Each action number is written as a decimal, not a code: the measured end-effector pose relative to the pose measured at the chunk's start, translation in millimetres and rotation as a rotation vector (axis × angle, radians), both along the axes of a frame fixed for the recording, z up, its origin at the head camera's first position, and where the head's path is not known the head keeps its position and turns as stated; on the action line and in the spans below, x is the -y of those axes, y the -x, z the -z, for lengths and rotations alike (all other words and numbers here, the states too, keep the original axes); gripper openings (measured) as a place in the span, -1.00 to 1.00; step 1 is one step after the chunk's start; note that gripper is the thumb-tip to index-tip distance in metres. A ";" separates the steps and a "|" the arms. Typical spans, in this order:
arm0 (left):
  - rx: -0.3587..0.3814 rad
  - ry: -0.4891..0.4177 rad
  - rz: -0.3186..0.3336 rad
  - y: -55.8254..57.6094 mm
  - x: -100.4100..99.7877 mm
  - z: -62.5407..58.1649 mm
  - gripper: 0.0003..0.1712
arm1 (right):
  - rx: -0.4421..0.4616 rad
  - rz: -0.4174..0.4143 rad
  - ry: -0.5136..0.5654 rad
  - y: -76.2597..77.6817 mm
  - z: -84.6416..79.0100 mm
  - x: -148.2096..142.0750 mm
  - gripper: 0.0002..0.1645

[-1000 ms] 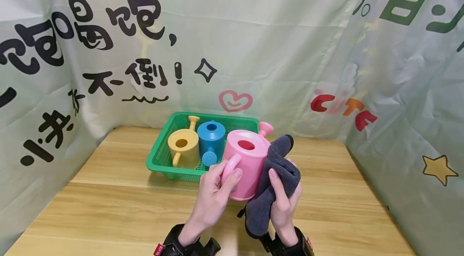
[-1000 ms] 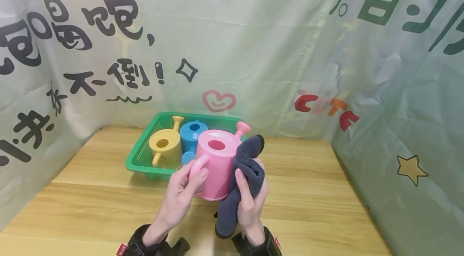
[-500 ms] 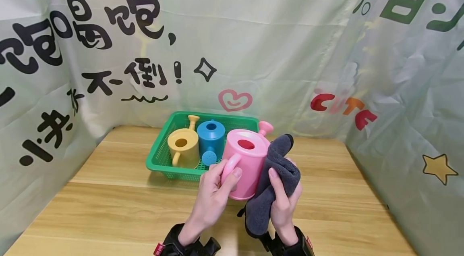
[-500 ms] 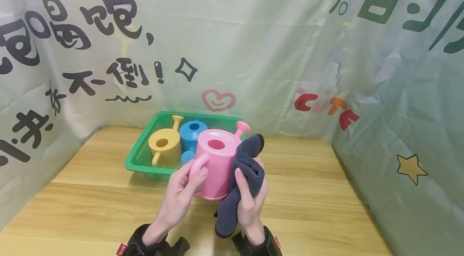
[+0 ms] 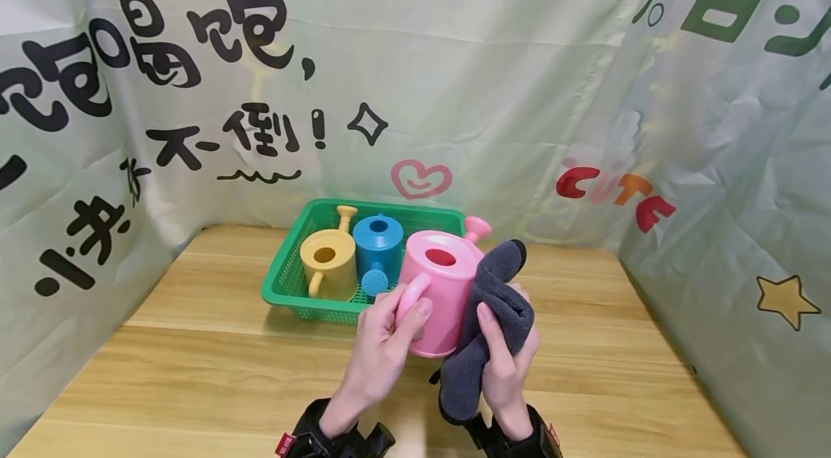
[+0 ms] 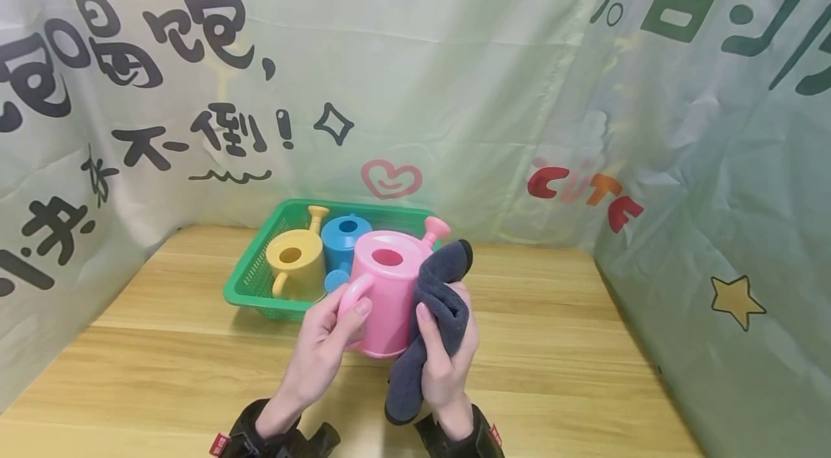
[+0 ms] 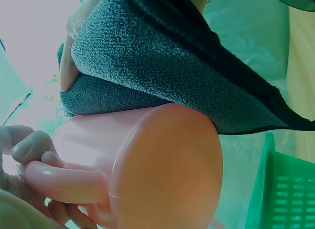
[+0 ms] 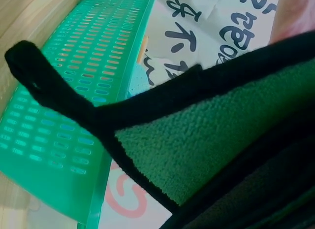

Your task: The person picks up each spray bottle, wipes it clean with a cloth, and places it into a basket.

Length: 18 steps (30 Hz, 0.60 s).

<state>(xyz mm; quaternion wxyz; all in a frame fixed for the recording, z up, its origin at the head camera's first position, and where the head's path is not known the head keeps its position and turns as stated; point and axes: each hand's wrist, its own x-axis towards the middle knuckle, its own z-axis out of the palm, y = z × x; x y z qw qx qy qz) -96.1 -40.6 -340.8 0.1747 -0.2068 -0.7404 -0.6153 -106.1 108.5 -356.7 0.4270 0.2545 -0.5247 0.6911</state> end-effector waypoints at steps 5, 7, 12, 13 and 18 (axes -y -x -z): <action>-0.020 0.004 -0.010 1.0 -0.7 0.7 -0.82 | -0.065 0.028 -0.037 1.6 1.9 2.6 -0.52; -0.030 0.017 -0.022 1.2 -1.4 0.9 -0.80 | -0.083 0.035 -0.051 2.0 2.5 3.4 -0.52; -0.033 0.046 -0.052 0.6 -3.2 1.1 -0.79 | -0.092 0.044 -0.064 2.4 2.9 4.0 -0.50; -0.036 0.048 -0.053 0.4 -3.4 1.1 -0.79 | -0.092 0.043 -0.061 2.4 3.0 3.8 -0.49; -0.051 0.068 -0.053 -0.8 -3.6 1.4 -0.82 | -0.061 0.036 -0.041 1.2 2.6 2.4 -0.48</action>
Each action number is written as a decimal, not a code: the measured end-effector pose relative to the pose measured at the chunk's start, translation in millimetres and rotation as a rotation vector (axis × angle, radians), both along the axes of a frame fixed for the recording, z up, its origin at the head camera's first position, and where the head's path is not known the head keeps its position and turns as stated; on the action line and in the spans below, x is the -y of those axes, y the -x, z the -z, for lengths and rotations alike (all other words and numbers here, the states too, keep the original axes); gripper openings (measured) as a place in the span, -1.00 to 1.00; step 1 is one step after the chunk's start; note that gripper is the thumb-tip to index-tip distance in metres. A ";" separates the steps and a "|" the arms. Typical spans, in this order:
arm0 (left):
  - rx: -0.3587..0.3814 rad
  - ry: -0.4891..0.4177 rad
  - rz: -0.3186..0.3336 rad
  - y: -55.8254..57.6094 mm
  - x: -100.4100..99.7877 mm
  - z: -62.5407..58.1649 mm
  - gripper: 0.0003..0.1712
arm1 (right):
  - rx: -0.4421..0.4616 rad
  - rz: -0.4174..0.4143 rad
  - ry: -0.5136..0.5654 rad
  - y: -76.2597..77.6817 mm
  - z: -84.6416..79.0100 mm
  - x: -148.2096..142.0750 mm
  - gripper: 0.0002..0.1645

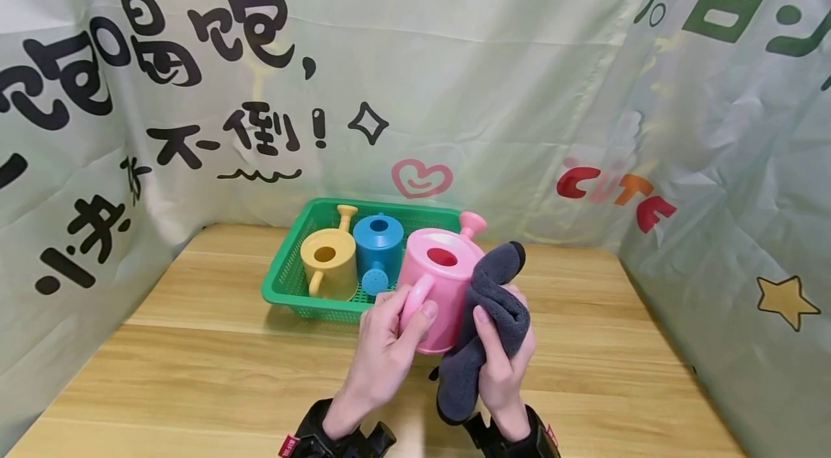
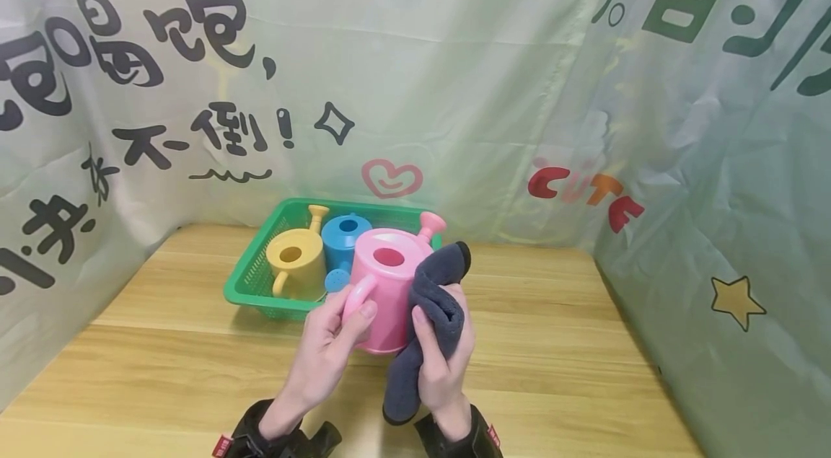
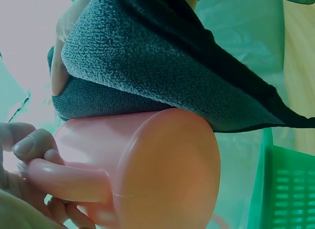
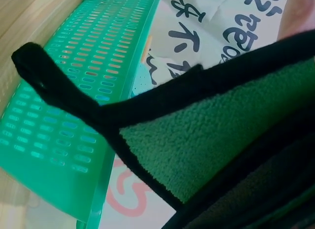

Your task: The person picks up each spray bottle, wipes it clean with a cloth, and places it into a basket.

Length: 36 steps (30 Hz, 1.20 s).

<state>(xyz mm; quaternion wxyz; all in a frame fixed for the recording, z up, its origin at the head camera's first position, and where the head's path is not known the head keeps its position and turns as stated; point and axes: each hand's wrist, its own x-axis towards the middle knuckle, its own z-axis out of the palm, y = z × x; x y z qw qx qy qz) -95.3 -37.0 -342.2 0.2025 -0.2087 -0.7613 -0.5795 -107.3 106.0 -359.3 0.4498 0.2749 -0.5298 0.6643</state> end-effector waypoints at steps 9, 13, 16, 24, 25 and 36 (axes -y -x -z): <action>-0.020 0.014 0.008 -0.9 1.8 -0.2 -0.88 | 0.100 -0.074 0.104 -1.3 -3.1 -4.0 -0.58; -0.021 -0.005 0.047 -1.0 4.2 0.3 -0.92 | 0.233 -0.096 0.171 -3.9 -4.3 -9.1 -0.64; -0.026 -0.017 0.069 -0.5 5.7 0.7 -0.92 | 0.295 -0.106 0.206 -5.4 -5.0 -11.5 -0.66; -0.016 -0.016 0.060 -0.4 5.1 0.3 -0.91 | -0.060 0.054 0.052 4.8 -0.2 -0.7 -0.59; -0.019 -0.012 0.053 -0.4 4.9 0.3 -0.91 | -0.110 0.087 0.027 6.1 1.0 1.2 -0.60; -0.051 0.026 0.015 -0.6 3.3 0.7 -0.92 | -0.136 0.088 0.010 7.2 2.8 4.0 -0.57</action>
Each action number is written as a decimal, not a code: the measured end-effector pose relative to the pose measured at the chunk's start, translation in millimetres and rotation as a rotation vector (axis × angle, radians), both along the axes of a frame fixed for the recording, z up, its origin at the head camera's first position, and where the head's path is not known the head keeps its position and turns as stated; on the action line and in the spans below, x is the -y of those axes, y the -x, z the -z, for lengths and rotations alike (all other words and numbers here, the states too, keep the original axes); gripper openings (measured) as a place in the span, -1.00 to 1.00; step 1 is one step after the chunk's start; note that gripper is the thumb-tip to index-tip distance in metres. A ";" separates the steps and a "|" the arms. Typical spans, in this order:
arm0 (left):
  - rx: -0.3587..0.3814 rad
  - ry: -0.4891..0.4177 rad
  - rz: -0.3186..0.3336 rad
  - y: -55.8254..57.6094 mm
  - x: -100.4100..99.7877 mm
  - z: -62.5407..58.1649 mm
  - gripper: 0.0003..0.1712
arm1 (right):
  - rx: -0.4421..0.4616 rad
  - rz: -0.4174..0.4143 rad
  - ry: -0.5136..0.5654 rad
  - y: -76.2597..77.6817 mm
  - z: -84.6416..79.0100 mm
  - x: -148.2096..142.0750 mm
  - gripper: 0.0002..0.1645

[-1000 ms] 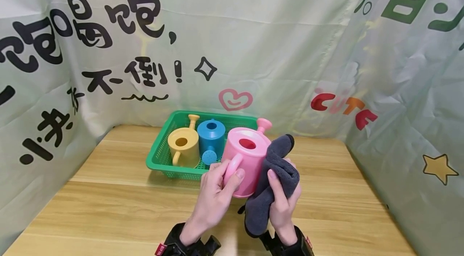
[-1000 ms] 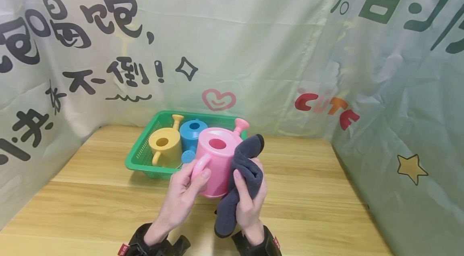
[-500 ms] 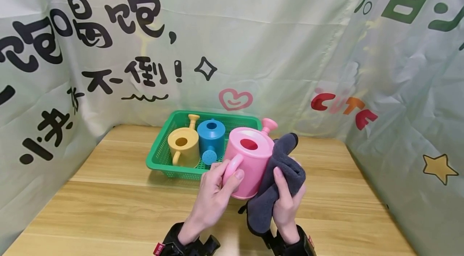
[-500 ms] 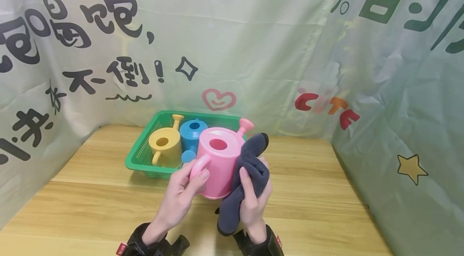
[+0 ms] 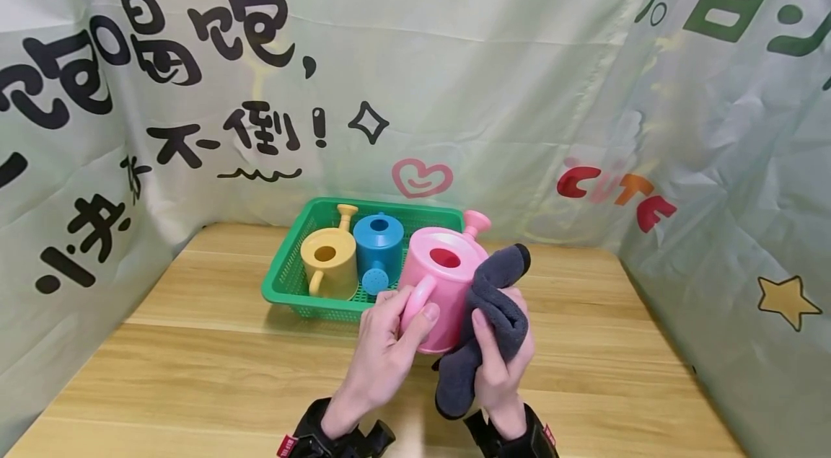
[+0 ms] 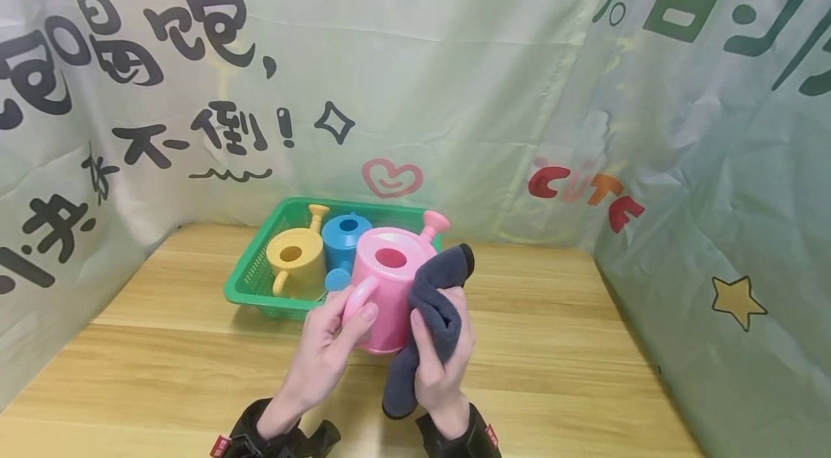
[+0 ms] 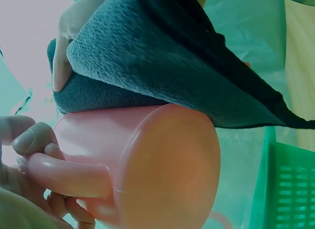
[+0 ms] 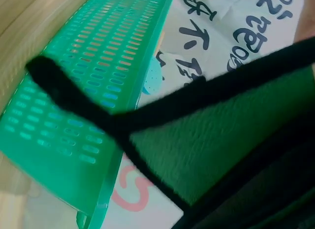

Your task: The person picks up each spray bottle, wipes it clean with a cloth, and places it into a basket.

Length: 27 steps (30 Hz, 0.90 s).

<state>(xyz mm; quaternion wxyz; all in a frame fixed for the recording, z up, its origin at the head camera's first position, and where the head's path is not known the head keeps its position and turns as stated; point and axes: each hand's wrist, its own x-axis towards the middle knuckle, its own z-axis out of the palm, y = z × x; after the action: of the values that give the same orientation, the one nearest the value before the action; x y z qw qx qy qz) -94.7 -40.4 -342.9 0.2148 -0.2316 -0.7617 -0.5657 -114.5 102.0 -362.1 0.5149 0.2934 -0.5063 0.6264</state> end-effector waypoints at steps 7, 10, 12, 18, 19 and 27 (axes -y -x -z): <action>0.011 -0.014 0.020 0.0 1.4 0.2 -0.91 | 0.210 -0.145 0.106 -3.9 -5.7 -10.7 -0.63; 0.006 -0.027 0.039 0.3 2.2 0.5 -0.90 | 0.324 -0.188 0.168 -6.3 -7.0 -15.6 -0.65; -0.001 -0.034 0.053 0.4 2.7 0.6 -0.90 | 0.393 -0.219 0.210 -7.8 -7.7 -18.2 -0.66; -0.008 -0.066 0.091 0.4 4.2 1.2 -0.84 | 0.508 -0.282 0.263 -9.3 -11.0 -22.6 -0.73; -0.008 -0.073 0.096 0.5 4.4 1.4 -0.83 | 0.520 -0.287 0.264 -9.3 -11.7 -23.2 -0.74; 0.004 -0.162 0.150 -0.4 4.1 1.5 -0.76 | 0.630 -0.327 0.262 -5.4 -15.0 -28.7 -0.77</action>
<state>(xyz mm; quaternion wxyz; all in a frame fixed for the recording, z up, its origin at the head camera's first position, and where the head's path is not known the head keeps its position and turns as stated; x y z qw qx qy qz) -94.3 -44.5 -344.3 0.1882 -0.2687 -0.6945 -0.6404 -109.1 130.7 -347.1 0.2605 0.0951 -0.5018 0.8193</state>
